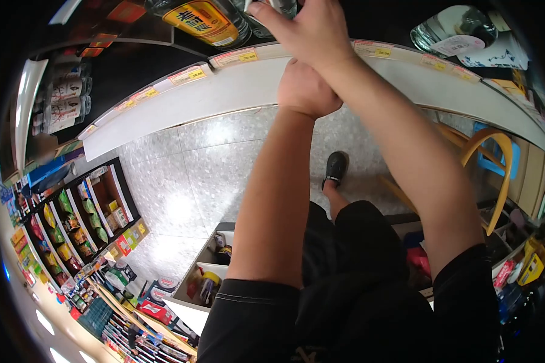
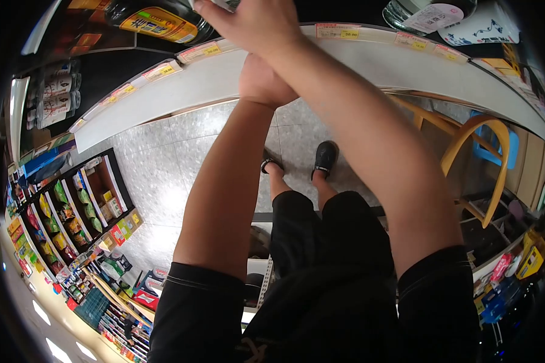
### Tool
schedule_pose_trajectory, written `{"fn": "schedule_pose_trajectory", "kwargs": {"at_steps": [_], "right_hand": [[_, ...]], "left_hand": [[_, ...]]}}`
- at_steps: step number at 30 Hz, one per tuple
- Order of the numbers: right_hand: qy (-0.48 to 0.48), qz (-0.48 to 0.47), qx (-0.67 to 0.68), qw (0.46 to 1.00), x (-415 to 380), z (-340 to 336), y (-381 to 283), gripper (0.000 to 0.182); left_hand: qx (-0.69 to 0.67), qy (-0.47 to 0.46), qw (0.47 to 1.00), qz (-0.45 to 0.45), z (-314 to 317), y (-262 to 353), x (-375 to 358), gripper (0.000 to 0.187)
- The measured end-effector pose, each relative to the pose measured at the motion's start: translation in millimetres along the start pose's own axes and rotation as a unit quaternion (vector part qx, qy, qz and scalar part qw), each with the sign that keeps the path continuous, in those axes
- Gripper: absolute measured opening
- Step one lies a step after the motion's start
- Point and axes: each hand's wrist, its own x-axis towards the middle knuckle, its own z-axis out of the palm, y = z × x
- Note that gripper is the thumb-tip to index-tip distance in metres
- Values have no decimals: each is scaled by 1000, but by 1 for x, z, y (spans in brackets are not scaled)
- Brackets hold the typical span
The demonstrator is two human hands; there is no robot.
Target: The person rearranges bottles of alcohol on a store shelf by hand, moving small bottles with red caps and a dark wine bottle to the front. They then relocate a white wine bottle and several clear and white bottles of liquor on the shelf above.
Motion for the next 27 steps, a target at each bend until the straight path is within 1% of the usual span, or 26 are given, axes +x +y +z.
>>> {"fn": "schedule_pose_trajectory", "kwargs": {"at_steps": [2, 3, 6, 7, 8, 9, 11, 14, 17, 18, 19, 20, 21, 22, 23, 24, 25, 26, 27], "right_hand": [[38, -17, -60, 997, -3, 6, -4, 63], [39, -15, -60, 997, -3, 6, -5, 63], [53, -15, -51, 997, 2, 4, -9, 60], [18, 33, -13, 999, 6, -2, -12, 58], [-18, 81, 24, 996, 9, -7, -13, 55], [-19, 80, 23, 996, 12, -11, -9, 55], [-73, 72, 123, 987, 21, -17, 1, 52], [-89, 76, 141, 983, 23, -22, 11, 52], [-66, 67, 172, 981, 21, -16, 15, 54], [-64, 69, 169, 981, 18, -14, 16, 54], [-55, 71, 113, 990, 15, -14, 9, 53], [-45, 72, 49, 995, 14, -17, 3, 53], [-16, 81, 37, 996, 8, -12, -1, 56], [13, 88, 26, 996, 0, -1, -2, 59], [78, 53, 24, 995, -9, 8, -2, 57], [142, 19, 28, 989, -16, 17, 0, 56], [147, 15, 42, 988, -16, 20, 0, 65], [151, 12, 61, 987, -16, 23, 1, 74], [165, -5, 63, 984, -16, 25, 4, 74]], "left_hand": [[-101, -9, 993, -66, -4, 2, 1, 40], [-113, 4, 992, -62, -6, 4, 1, 40], [-79, -20, 996, -44, -3, 0, 2, 37], [-79, -19, 996, -44, 0, -2, 1, 37], [-31, 14, 999, -10, 3, -3, -1, 34], [17, 47, 998, 24, 6, -4, -3, 31], [16, 45, 999, 27, 7, -3, -2, 28], [20, 38, 999, 28, 8, -2, -1, 24], [18, 42, 998, 32, 6, -2, -2, 24], [24, 40, 998, 35, 4, -4, -3, 25], [26, 41, 998, 40, 4, -4, -2, 26], [16, 43, 997, 54, 13, -15, -5, 32], [-27, 48, 996, 76, 21, -25, -7, 37], [-125, 53, 989, 61, 23, -26, -9, 36], [-288, 8, 957, -36, 30, -26, -13, 26], [-434, -44, 890, -134, 37, -26, -17, 17], [-681, -57, 721, -113, 36, -22, -15, 17], [-864, -62, 492, -88, 34, -21, -14, 18], [-911, -61, 393, -113, 33, -21, -13, 21]]}}
